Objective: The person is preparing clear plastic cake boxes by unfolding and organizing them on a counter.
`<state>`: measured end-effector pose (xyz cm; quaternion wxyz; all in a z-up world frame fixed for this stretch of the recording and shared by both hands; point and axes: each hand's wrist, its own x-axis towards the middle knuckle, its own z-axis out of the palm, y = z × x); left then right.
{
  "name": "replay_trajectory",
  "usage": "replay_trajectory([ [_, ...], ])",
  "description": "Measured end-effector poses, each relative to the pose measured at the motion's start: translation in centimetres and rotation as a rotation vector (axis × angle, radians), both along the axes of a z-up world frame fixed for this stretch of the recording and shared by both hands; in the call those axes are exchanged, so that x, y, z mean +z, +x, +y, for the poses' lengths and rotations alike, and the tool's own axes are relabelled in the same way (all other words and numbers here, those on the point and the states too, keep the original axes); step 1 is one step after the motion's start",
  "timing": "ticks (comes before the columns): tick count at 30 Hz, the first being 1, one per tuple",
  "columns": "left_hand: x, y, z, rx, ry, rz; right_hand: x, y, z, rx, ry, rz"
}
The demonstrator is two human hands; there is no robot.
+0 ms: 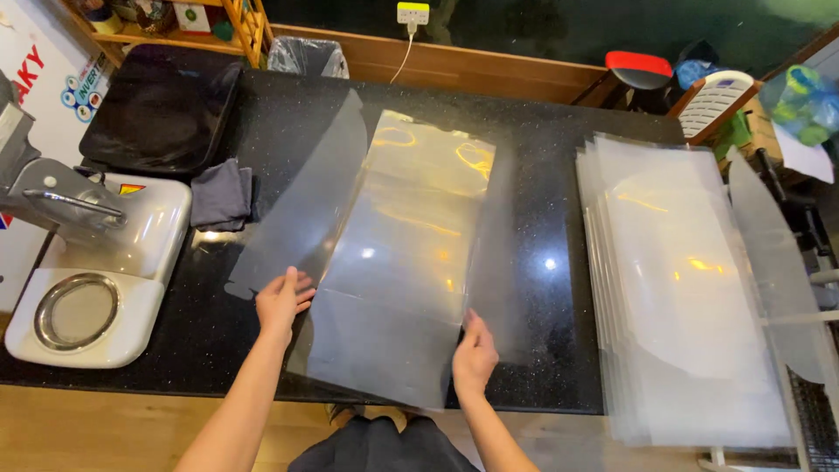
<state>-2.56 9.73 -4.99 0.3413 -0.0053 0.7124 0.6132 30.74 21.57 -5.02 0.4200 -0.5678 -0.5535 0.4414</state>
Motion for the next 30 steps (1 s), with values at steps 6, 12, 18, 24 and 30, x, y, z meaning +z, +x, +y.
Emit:
replay_trajectory([
  [6, 0.4, -3.1, 5.2, 0.228, -0.213, 0.107, -5.8, 1.1, -4.3, -0.144, -0.885, 0.765],
  [12, -12.8, -11.4, 14.5, 0.462, -0.009, 0.503, 1.3, -1.1, -11.3, 0.557, -1.724, 0.71],
  [18, -3.1, -9.1, 20.6, 0.352, 0.038, 0.38, 17.8, -5.5, 7.0, 1.065, -0.459, 0.317],
  [24, -3.2, -9.4, 23.3, 0.235, 0.07, 0.419, 1.9, -9.0, 29.6, 0.396, 0.062, -0.142],
  [30, -2.9, -9.5, 24.5, 0.254, -0.266, 0.712, -2.1, -13.7, 38.0, 0.295, 0.242, -0.176],
])
